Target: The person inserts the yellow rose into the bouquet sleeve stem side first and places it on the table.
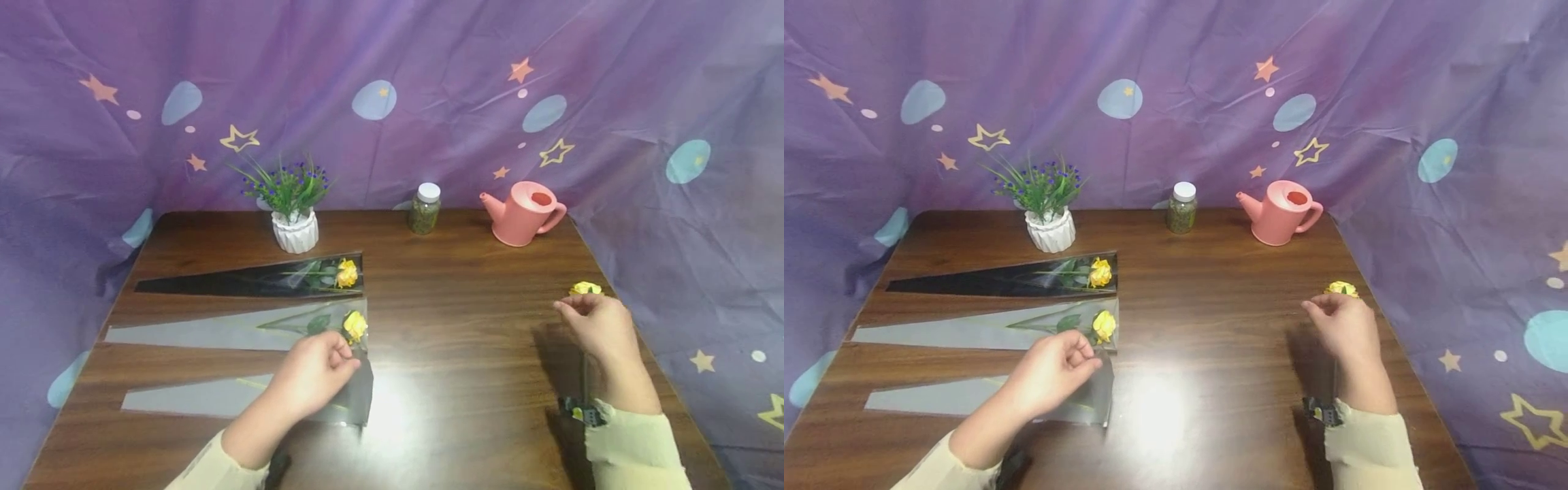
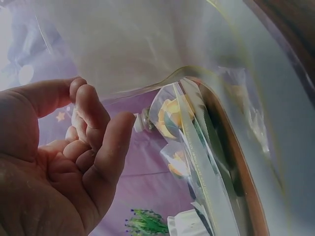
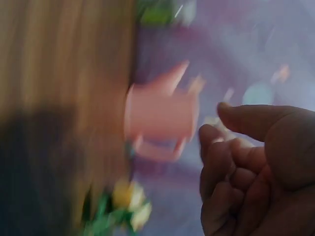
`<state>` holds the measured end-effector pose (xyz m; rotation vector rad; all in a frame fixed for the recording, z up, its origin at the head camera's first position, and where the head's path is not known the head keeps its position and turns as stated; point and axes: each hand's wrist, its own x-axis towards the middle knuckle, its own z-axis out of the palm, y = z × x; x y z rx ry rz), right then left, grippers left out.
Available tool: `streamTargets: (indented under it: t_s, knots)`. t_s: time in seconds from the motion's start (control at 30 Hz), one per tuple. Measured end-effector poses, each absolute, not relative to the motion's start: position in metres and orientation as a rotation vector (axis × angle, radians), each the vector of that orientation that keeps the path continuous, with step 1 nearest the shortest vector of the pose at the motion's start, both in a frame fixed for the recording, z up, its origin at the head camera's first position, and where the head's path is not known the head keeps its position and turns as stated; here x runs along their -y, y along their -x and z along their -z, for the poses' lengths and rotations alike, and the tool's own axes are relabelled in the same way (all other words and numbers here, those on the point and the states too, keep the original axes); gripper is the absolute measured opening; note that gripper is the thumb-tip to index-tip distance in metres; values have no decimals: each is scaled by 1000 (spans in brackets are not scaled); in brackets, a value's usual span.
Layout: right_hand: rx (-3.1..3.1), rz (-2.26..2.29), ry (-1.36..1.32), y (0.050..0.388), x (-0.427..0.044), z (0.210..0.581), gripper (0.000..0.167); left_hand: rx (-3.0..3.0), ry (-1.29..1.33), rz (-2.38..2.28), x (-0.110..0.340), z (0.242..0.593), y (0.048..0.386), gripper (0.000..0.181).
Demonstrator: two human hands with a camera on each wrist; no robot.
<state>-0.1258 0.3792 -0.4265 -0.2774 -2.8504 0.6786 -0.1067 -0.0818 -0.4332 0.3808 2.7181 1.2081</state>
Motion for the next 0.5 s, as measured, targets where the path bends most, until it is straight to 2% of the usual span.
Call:
streamTargets:
  t_s: [0.17, 0.33, 0.5]
  knots:
    - [2997, -540, 447, 119, -429, 441, 40, -2720, -381, -1230, 83, 435, 105, 14]
    - [3198, -506, 536, 119, -455, 452, 46, -2722, -391, -1232, 84, 435, 106, 12]
    - [3288, -469, 689, 119, -462, 460, 67, -2718, -398, -1237, 85, 436, 106, 11]
